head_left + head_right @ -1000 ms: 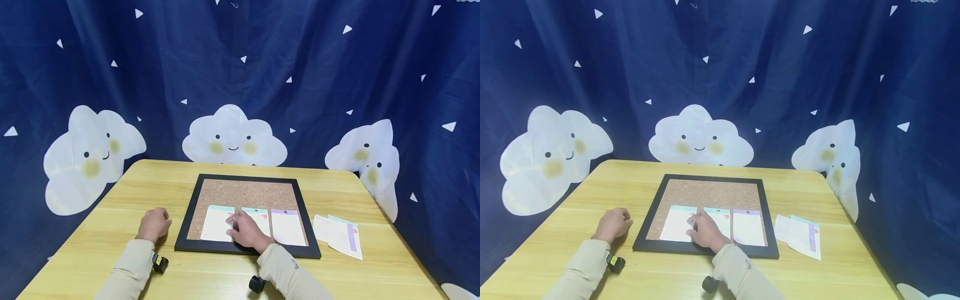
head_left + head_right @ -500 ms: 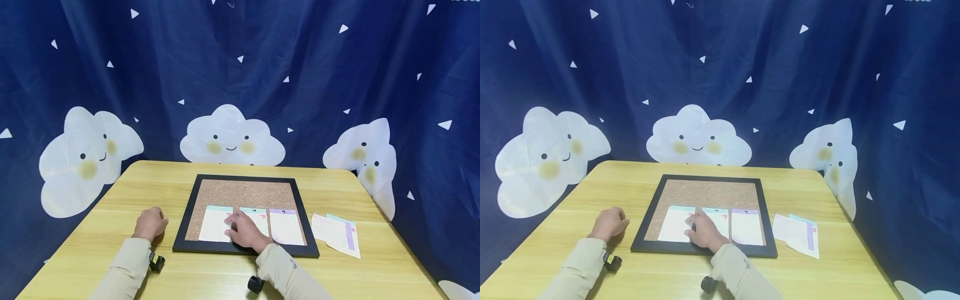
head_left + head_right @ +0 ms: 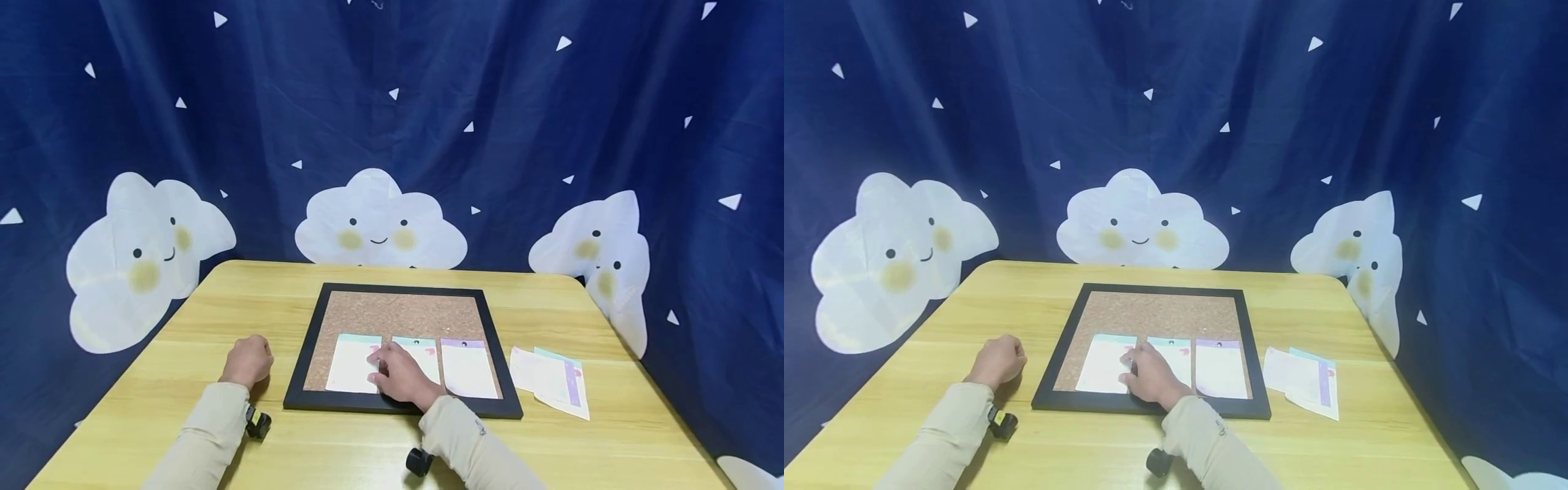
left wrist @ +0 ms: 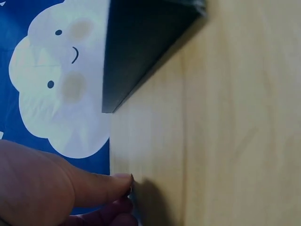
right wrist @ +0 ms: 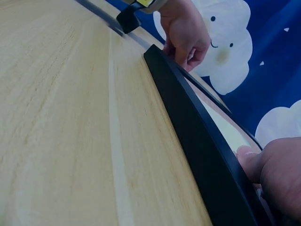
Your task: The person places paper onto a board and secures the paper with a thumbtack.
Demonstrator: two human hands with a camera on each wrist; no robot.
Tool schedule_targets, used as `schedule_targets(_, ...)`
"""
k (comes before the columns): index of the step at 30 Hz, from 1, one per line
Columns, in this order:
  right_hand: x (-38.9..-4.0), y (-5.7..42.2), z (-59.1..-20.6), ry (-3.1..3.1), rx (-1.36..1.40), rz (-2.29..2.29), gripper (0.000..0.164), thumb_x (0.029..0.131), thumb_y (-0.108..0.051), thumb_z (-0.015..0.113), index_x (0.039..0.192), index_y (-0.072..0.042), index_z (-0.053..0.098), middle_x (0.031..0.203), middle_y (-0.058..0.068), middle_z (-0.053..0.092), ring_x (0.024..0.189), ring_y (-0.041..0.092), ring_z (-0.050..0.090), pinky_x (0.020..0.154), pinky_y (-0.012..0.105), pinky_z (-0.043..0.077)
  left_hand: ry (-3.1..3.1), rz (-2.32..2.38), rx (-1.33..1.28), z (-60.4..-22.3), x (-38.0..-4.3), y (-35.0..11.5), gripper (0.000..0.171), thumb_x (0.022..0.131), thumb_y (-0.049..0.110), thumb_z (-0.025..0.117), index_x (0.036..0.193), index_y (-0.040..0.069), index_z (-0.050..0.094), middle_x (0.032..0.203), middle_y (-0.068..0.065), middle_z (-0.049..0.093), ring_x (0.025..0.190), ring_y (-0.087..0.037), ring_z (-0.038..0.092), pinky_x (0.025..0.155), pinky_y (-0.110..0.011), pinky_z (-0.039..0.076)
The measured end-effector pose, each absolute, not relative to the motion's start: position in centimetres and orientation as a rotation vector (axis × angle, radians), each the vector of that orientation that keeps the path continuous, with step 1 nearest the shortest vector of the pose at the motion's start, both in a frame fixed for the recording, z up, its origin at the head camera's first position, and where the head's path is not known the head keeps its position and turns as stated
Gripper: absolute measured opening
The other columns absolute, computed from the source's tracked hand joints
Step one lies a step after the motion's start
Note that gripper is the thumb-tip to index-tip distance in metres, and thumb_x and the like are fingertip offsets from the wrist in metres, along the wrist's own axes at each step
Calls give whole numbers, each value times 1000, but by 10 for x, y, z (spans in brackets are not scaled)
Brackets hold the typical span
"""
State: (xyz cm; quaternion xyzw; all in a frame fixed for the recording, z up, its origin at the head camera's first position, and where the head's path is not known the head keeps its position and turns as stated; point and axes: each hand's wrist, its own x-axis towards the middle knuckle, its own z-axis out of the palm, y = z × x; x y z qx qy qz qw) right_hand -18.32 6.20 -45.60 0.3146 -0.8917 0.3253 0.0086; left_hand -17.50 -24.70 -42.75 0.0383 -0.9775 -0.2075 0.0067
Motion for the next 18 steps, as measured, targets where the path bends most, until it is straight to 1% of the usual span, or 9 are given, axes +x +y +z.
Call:
schedule_targets(3, -183, 63, -456, -2786, 985, 1010, 25, 90, -12, 70, 112, -1, 67, 93, 2, 53, 76, 10, 45, 74, 27, 45, -3057, -664, 117, -426, -176, -245, 26, 89, -1, 50, 65, 6, 51, 60, -5, 47, 55, -20, 43, 51, -32, 37)
schedule_targets(6, -183, 63, -456, -2779, 996, 1000, 25, 89, -12, 70, 112, -1, 67, 92, 2, 53, 76, 11, 45, 73, 28, 45, -3052, -721, 112, -425, -178, -241, 25, 88, -2, 46, 64, 7, 50, 58, -4, 44, 53, -19, 40, 51, -30, 35)
schedule_targets(8, -183, 63, -456, -2777, 998, 996, 25, 89, -12, 70, 112, 0, 67, 93, 3, 54, 77, 11, 45, 74, 28, 45, -3053, -767, 106, -424, -179, -239, 24, 87, -2, 46, 65, 7, 50, 58, -4, 45, 54, -18, 40, 51, -30, 35)
schedule_targets(10, -183, 63, -455, -2779, 998, 992, 26, 90, -12, 70, 113, 0, 67, 95, 3, 55, 77, 11, 45, 74, 28, 45, -3051, -821, 97, -421, -180, -236, 22, 88, 0, 49, 68, 6, 54, 62, -4, 48, 56, -20, 43, 53, -32, 37)
schedule_targets(15, -182, 63, -455, -2775, 1004, 976, 27, 90, -11, 69, 113, 1, 68, 98, 5, 56, 78, 10, 46, 76, 28, 46, -3021, -906, 51, -415, -185, -229, 12, 90, 7, 58, 80, 4, 64, 78, -7, 61, 70, -26, 54, 64, -40, 46)
schedule_targets(16, -182, 63, -455, -2776, 1006, 979, 27, 90, -10, 69, 114, 2, 68, 98, 6, 56, 79, 11, 46, 76, 29, 46, -3012, -923, 42, -415, -186, -228, 11, 89, 7, 58, 81, 4, 65, 79, -7, 62, 72, -26, 55, 66, -42, 47)
schedule_targets(18, -182, 63, -454, -2776, 1011, 987, 27, 90, -9, 68, 114, 2, 68, 99, 6, 56, 80, 12, 46, 77, 29, 46, -2989, -979, 42, -413, -187, -224, 11, 89, 7, 58, 82, 4, 66, 77, -6, 64, 72, -25, 56, 65, -39, 48)
